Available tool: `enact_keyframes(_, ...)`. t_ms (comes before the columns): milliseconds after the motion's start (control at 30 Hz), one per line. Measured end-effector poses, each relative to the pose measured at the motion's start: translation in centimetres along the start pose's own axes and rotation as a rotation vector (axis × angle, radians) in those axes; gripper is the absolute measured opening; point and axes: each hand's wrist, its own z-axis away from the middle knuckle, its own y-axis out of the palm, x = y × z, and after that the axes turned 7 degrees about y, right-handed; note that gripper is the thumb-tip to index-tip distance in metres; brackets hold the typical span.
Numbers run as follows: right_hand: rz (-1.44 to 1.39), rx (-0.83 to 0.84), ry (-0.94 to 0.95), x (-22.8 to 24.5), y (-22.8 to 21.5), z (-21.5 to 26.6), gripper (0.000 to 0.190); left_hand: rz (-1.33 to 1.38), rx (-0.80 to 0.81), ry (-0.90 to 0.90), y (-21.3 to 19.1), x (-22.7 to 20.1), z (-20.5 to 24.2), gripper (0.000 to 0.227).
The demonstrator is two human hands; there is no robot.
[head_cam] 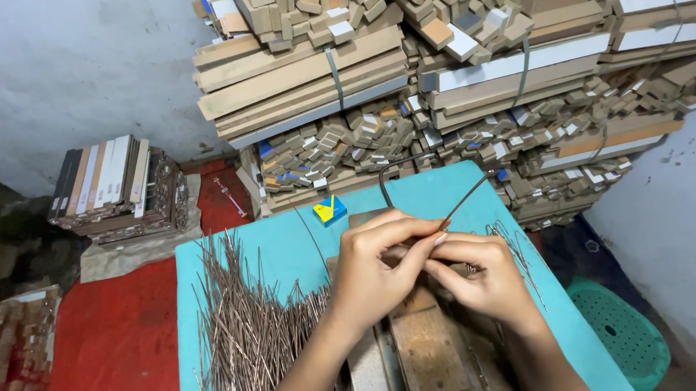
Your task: Cutting thin metal rods to length using a manual cutting jig
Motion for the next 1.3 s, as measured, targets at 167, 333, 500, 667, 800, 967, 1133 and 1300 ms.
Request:
enact_keyframes(167, 0.051, 0.016, 0.046, 2.1, 0.3, -0.4, 0.011, -0.045, 0.051, -0.024, 0.1, 0.4, -0.6, 0.009)
enact_keyframes(333, -0.045, -0.027, 0.080, 1.3, 1.2, -1.8, 0.009, 0.056, -0.021, -0.040, 0.5, 3.8, -0.8, 0.014)
enact_keyframes(500, -0.193, 0.109, 0.287, -0.9, 2.6, -3.1, 0.007, 0.240, -0.159, -0.436, 0.6, 7.8, -0.8, 0.022)
enact_keyframes(667, -0.423, 0.225, 0.504, -4.5, 4.4, -5.0, 0.007, 0.225, -0.241, -0.580, 0.5, 11.9, -1.1, 0.029)
enact_keyframes(800, -0.433, 0.281, 0.582, -5.9, 4.8, -5.6, 0.011, 0.284, -0.296, -0.661, 1.0, 15.3, -0.6, 0.033)
enact_keyframes(967, -0.393, 0.312, 0.603, -7.0, 5.0, -6.1, 0.009, 0.306, -0.317, -0.615, 1.3, 16.7, 0.2, 0.030)
enact_keyframes(1133, -0.421, 0.283, 0.612, -7.3, 4.8, -6.0, 0.009, 0.232, -0.315, -0.531, 1.0, 17.4, 1.4, 0.028)
enact_keyframes(1300, -0.527, 0.098, 0.643, -8.0, 4.0, -5.8, 0.014, -0.219, -0.012, -0.349, 1.1, 17.0, 3.5, 0.028)
